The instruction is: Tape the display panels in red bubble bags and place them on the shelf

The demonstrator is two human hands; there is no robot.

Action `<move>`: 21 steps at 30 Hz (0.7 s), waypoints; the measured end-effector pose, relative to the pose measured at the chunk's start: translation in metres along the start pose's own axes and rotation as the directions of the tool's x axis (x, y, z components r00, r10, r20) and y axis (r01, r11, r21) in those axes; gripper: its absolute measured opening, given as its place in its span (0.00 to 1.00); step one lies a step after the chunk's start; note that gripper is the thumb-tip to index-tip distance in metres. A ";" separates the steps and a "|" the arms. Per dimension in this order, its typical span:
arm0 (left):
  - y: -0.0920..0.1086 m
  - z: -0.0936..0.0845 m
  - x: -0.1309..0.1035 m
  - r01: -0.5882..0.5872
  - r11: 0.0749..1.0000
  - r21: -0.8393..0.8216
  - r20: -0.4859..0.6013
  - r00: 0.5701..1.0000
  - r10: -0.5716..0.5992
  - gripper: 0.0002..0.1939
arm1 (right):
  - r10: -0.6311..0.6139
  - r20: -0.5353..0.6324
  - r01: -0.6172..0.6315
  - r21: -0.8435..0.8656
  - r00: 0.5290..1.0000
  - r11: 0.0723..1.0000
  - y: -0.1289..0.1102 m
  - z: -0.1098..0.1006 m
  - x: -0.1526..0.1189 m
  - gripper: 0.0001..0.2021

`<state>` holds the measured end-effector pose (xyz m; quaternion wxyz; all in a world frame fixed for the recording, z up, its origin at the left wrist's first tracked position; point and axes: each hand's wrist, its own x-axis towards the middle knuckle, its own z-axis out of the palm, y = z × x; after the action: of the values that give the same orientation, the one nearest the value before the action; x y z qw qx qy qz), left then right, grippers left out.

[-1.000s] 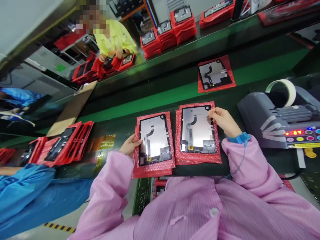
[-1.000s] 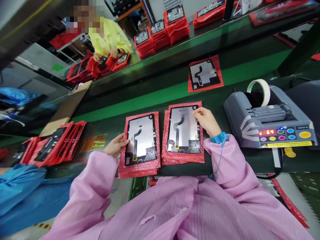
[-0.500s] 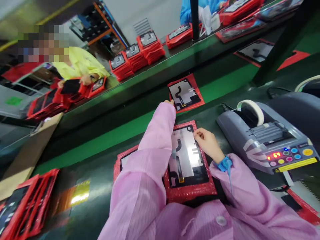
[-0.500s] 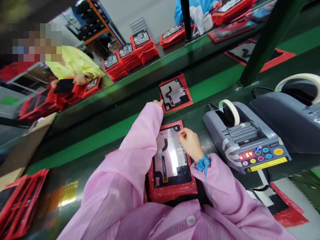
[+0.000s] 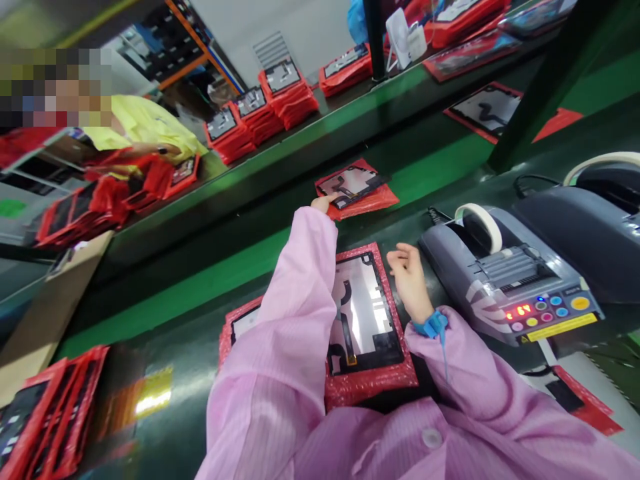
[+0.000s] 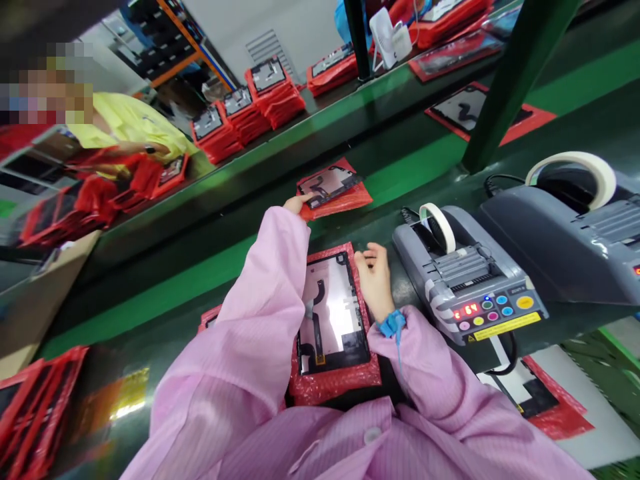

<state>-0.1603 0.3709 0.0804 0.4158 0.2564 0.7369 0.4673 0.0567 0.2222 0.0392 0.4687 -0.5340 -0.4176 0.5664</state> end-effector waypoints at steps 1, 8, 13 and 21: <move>0.000 -0.006 -0.017 0.009 0.998 -0.061 0.015 1.000 -0.008 0.10 | 0.049 -0.013 -0.048 0.084 0.999 0.995 -0.001 0.000 0.002 0.25; -0.062 -0.089 -0.181 0.081 0.950 -0.301 0.189 0.982 -0.024 0.21 | 0.181 0.448 -0.319 0.254 0.875 0.913 -0.020 -0.013 -0.006 0.31; -0.123 -0.116 -0.248 0.166 0.958 -0.233 0.208 0.971 -0.117 0.30 | 0.205 0.583 -0.274 0.031 0.786 0.961 -0.007 -0.028 -0.017 0.22; -0.177 -0.119 -0.259 -0.243 0.867 0.435 -0.146 0.931 0.334 0.30 | -0.363 0.318 0.469 -0.377 0.876 0.799 0.011 -0.049 -0.094 0.15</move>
<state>-0.1242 0.0391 0.0435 0.1954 0.3930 0.8120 0.3847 0.1032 0.1271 0.0445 0.3967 -0.4515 -0.6940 0.3964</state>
